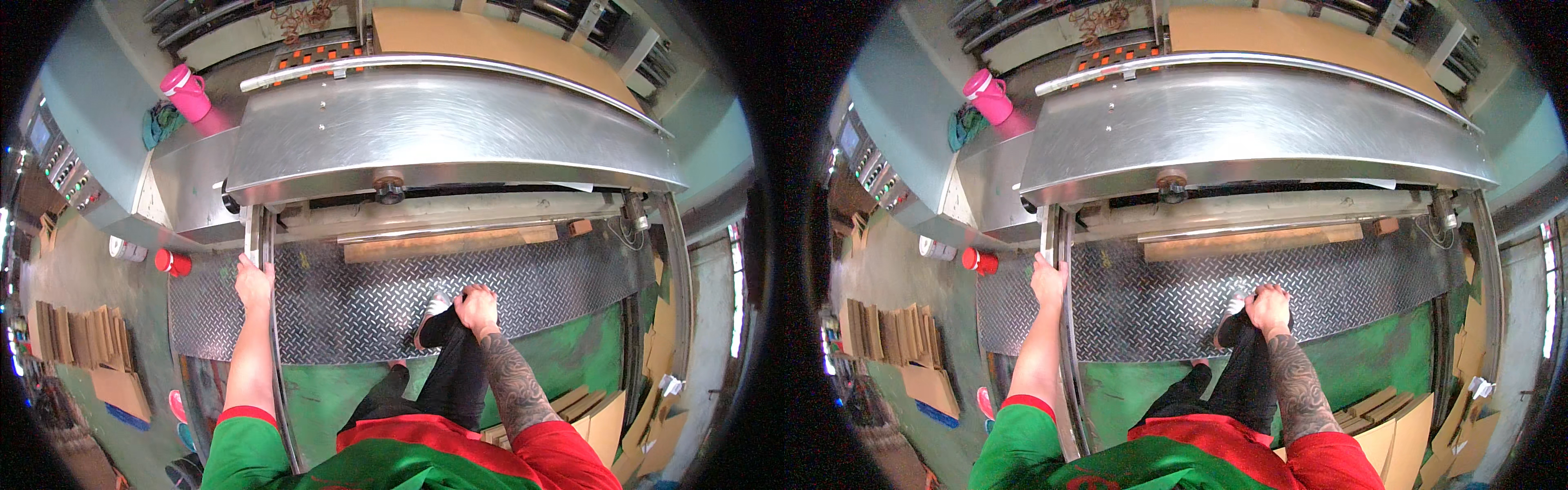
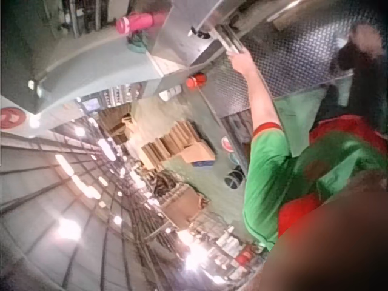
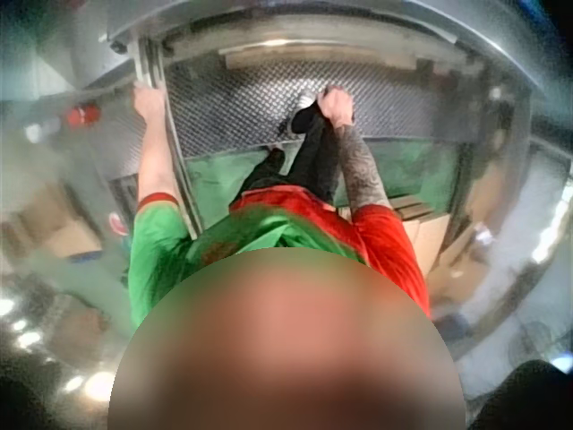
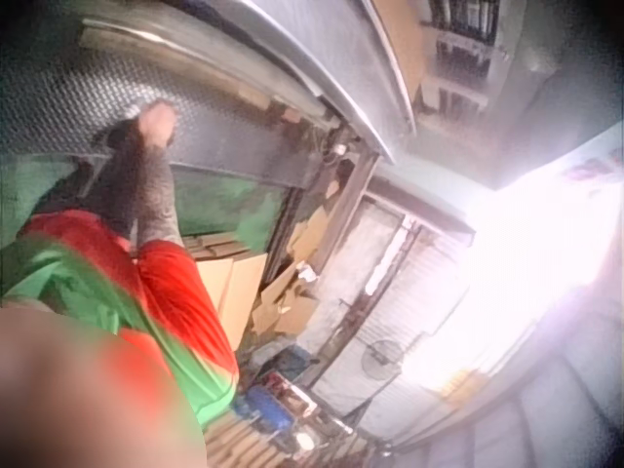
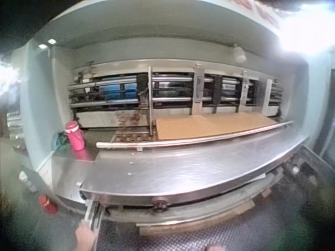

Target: The person picks up flat cardboard sheets from a stack and places them onto a conveyor machine. They repeat this action several times, feeding the sheets into the machine and then waiting while the machine processes them.

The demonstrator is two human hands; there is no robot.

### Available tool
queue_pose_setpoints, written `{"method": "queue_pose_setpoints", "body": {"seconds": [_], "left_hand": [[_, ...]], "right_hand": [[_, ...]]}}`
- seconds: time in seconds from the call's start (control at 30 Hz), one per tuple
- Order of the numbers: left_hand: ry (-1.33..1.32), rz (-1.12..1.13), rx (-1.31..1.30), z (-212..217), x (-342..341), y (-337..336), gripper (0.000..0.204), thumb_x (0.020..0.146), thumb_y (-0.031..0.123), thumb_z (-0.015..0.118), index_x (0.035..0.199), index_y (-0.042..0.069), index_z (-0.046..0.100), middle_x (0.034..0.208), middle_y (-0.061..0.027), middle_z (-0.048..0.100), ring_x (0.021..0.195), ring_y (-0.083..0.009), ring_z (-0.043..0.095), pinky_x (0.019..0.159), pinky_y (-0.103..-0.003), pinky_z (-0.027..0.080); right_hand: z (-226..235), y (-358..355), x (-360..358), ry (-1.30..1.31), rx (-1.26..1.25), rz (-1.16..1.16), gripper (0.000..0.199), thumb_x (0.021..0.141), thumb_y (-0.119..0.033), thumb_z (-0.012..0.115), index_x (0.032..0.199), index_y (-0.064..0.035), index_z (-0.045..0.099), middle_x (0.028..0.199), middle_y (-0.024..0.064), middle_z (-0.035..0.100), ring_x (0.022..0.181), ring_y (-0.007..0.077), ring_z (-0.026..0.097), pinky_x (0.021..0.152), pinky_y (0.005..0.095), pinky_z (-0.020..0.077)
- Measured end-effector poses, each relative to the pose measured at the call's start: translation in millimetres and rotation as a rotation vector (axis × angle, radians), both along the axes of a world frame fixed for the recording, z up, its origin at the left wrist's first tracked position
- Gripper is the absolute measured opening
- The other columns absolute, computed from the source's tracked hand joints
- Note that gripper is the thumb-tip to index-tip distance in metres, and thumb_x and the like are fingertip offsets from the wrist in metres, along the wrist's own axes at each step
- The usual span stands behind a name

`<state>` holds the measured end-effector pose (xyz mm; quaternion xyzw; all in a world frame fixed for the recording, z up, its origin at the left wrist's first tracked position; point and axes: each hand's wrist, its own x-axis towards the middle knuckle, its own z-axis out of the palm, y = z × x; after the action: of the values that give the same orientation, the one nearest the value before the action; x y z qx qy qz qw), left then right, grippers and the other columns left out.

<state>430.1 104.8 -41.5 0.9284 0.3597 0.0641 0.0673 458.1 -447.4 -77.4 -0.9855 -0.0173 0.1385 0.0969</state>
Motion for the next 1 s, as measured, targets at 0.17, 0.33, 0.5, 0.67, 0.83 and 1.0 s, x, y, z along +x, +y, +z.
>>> {"method": "queue_pose_setpoints", "body": {"seconds": [0.17,0.33,0.5,0.67,0.83,1.0], "left_hand": [[0.022,0.008,-0.013,3.3,1.7,-2.3,0.062,0.097,0.044,0.074,0.135,0.000,0.049,0.119,-0.0280,0.070,0.107,-0.0479,0.074,0.094,-0.056,0.060],[0.035,0.011,-0.015,6.2,2.4,-3.2,0.062,0.098,0.044,0.073,0.136,0.000,0.050,0.121,-0.0290,0.069,0.108,-0.0478,0.074,0.094,-0.056,0.060],[0.015,0.011,0.005,2.9,2.7,-2.4,0.065,0.097,0.045,0.072,0.138,0.000,0.049,0.122,-0.0284,0.070,0.108,-0.0474,0.074,0.094,-0.056,0.060],[0.057,0.032,-0.035,2.8,1.8,-0.1,0.067,0.097,0.047,0.071,0.140,0.000,0.050,0.125,-0.0288,0.069,0.113,-0.0486,0.072,0.097,-0.056,0.059],[0.038,0.013,-0.038,1.3,0.2,0.8,0.065,0.098,0.048,0.071,0.138,0.001,0.050,0.126,-0.0276,0.069,0.113,-0.0482,0.072,0.098,-0.056,0.059],[-0.002,0.006,-0.021,-0.8,-0.2,2.0,0.063,0.097,0.045,0.074,0.135,0.001,0.050,0.122,-0.0279,0.070,0.108,-0.0475,0.073,0.094,-0.056,0.060]], "right_hand": [[-0.6,-2.4,-0.6,-0.030,0.010,-0.025,0.045,0.095,-0.043,0.064,0.105,-0.0025,0.081,0.118,0.0179,0.079,0.125,0.0376,0.069,0.110,0.0552,0.0504],[-2.2,1.4,0.4,-0.042,0.002,0.003,0.043,0.094,-0.043,0.067,0.105,-0.0041,0.082,0.118,0.0164,0.080,0.125,0.0365,0.069,0.110,0.0546,0.0504],[-1.5,4.6,1.3,-0.062,0.022,0.006,0.042,0.093,-0.043,0.069,0.102,-0.0044,0.082,0.116,0.0161,0.080,0.123,0.0366,0.069,0.109,0.0554,0.0507],[-0.7,8.3,2.7,-0.066,0.032,0.030,0.041,0.093,-0.042,0.068,0.102,-0.0043,0.082,0.115,0.0162,0.080,0.123,0.0368,0.069,0.107,0.0551,0.0515],[-1.5,10.6,4.2,-0.063,0.012,0.040,0.042,0.093,-0.042,0.066,0.102,-0.0042,0.081,0.114,0.0160,0.079,0.123,0.0368,0.069,0.107,0.0549,0.0515],[-3.8,14.4,6.5,-0.049,0.025,0.049,0.041,0.093,-0.041,0.064,0.103,-0.0044,0.081,0.115,0.0161,0.079,0.123,0.0372,0.069,0.108,0.0553,0.0508]]}}
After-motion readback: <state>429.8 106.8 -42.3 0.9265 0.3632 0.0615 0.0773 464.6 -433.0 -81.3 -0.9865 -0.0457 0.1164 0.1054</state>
